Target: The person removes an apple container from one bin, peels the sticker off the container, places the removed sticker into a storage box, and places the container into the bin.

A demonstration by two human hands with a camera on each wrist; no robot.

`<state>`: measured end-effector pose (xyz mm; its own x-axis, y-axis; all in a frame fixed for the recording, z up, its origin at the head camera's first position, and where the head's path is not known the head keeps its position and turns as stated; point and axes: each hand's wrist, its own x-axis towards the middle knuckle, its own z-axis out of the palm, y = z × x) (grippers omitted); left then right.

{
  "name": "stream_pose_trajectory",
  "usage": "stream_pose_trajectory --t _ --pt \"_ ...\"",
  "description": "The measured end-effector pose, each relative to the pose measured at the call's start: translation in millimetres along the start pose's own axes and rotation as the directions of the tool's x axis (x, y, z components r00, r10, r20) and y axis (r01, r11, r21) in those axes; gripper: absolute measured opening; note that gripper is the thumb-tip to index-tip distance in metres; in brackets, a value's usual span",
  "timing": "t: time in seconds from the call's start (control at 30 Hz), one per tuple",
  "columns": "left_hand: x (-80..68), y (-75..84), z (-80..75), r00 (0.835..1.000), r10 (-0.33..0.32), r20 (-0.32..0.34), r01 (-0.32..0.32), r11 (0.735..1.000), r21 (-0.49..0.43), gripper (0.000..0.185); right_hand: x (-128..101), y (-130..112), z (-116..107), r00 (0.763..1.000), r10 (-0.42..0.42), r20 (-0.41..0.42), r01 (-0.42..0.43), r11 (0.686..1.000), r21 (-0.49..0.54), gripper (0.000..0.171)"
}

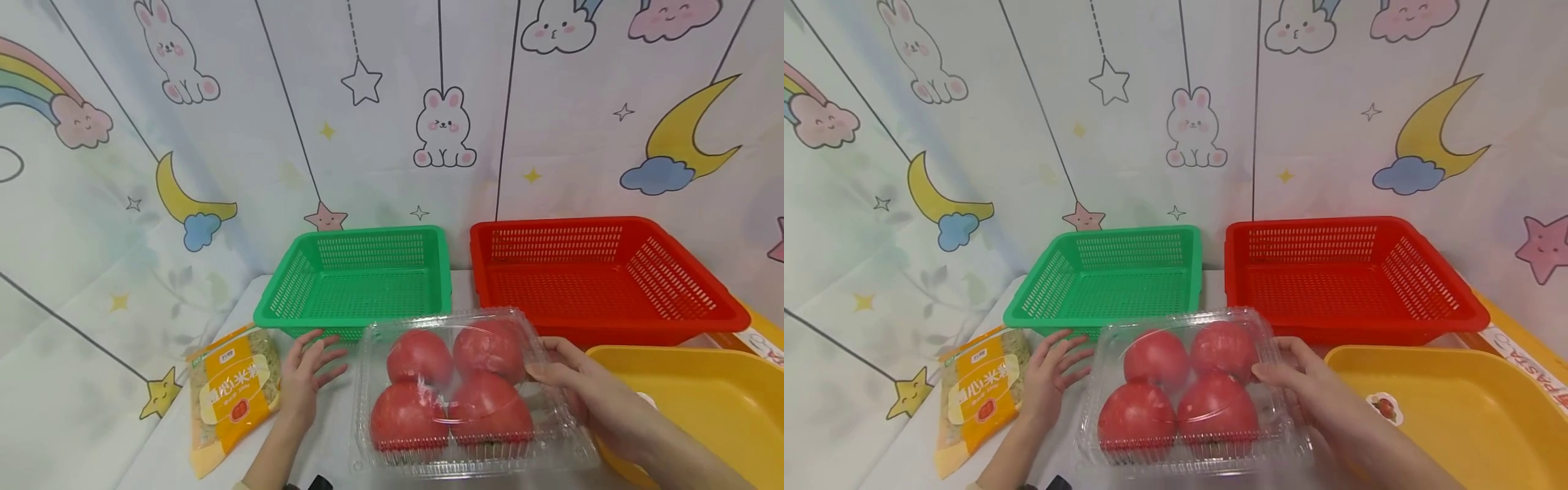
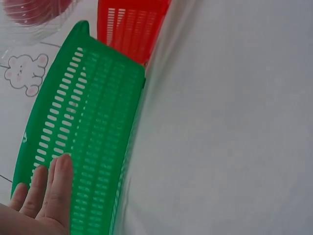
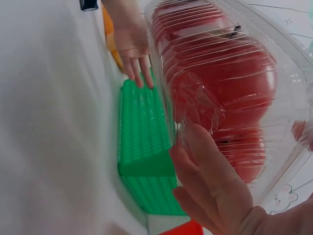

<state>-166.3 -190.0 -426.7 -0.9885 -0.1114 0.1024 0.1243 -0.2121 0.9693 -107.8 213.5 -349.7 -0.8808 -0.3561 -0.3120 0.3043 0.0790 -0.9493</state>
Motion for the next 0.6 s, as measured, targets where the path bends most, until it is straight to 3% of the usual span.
stream_pose_trajectory --t 0.27,0.5,0.6 --pt "18.2 4.0 -4.7 0.982 -0.082 -0.173 0.074 0.996 -0.048 0.037 28 -36 11 0.993 -0.074 -0.09 0.074 0.997 -0.012 0.063" --pt "30.1 6.3 -4.3 0.934 -0.147 -0.325 0.124 0.988 -0.092 0.031 70 -67 25 0.99 -0.082 -0.118 0.084 0.996 0.014 0.064" --pt "34.6 4.1 -2.7 0.918 -0.173 -0.358 0.112 0.976 -0.185 0.03 89 -78 30 0.987 -0.07 -0.143 0.07 0.998 -0.011 0.062"
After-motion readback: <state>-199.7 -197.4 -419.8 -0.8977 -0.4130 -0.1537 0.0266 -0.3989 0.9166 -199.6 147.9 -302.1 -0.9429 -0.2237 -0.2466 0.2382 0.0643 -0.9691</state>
